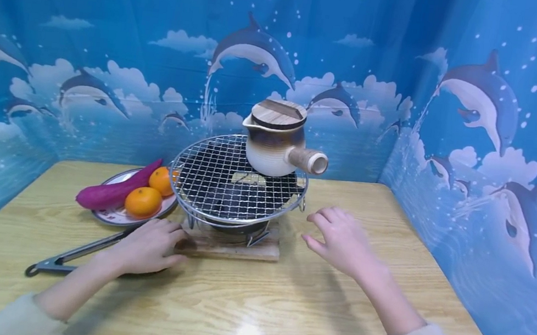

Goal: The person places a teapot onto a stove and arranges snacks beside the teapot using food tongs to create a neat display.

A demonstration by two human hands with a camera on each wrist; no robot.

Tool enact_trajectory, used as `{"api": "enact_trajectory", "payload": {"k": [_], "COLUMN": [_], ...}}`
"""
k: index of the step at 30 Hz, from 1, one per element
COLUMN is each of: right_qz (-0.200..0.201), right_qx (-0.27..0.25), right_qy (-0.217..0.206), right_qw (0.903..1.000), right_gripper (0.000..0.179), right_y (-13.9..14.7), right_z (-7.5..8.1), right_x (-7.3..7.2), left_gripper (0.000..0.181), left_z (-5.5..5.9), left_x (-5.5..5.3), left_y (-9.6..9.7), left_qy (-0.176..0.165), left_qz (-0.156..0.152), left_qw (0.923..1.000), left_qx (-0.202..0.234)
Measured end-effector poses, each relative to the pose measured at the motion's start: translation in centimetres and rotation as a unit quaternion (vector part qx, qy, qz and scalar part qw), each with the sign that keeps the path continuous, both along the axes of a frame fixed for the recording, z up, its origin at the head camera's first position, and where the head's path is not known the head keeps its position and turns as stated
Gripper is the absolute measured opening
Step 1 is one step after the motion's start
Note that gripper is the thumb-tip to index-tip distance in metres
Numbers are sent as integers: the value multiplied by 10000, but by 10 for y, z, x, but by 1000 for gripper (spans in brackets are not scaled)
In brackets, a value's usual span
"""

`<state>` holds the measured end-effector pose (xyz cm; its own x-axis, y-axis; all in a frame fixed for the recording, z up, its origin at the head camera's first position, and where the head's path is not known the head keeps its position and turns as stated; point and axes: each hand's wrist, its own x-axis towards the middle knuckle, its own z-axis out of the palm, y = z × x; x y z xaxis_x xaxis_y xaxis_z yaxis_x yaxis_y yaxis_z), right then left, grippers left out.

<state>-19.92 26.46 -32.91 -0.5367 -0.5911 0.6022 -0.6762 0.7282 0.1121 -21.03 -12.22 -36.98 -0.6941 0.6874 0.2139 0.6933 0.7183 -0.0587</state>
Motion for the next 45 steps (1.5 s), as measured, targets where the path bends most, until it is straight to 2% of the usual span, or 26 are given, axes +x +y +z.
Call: {"api": "enact_trajectory", "payload": {"k": [2,5,10,13,17,20,24,31,35,45], "right_qz": [90,11,-164,-119,-48,67,237,36,62,354], "right_qx": [102,245,568,760,929,973,971,1117,1191,1241], "right_qy": [-44,-180,-514,-729,-1030,-1172,-1362,-1909,-1934,-1582], "right_qw": [9999,9995,9969,9944,9903,9883,9856,9752,9738,9789], "right_gripper": [32,32,34,35,38,38,34,35,35,39], "right_y": [-4,-9,-18,-24,-31,-38,-47,-56,-59,-62], "right_z": [-4,-9,-17,-24,-33,-38,-43,-50,-53,-58], "right_x": [-2,-2,-1,0,2,2,3,6,7,5], "left_gripper": [40,43,55,63,62,62,70,73,75,83], "left_z": [2,6,8,10,11,12,13,16,18,17], "left_x": [0,1,3,5,7,8,9,15,18,22], "left_y": [-2,-5,-12,-16,-22,-28,-35,-48,-54,-65], "left_qy": [8,41,46,-30,-150,-198,-200,-538,-656,-851], "left_qz": [108,215,232,256,339,418,460,674,777,940], "left_qw": [9999,9997,9996,9995,9992,9989,9987,9963,9948,9918], "left_qx": [-45,-95,-148,-170,-137,-98,-55,47,83,160]}}
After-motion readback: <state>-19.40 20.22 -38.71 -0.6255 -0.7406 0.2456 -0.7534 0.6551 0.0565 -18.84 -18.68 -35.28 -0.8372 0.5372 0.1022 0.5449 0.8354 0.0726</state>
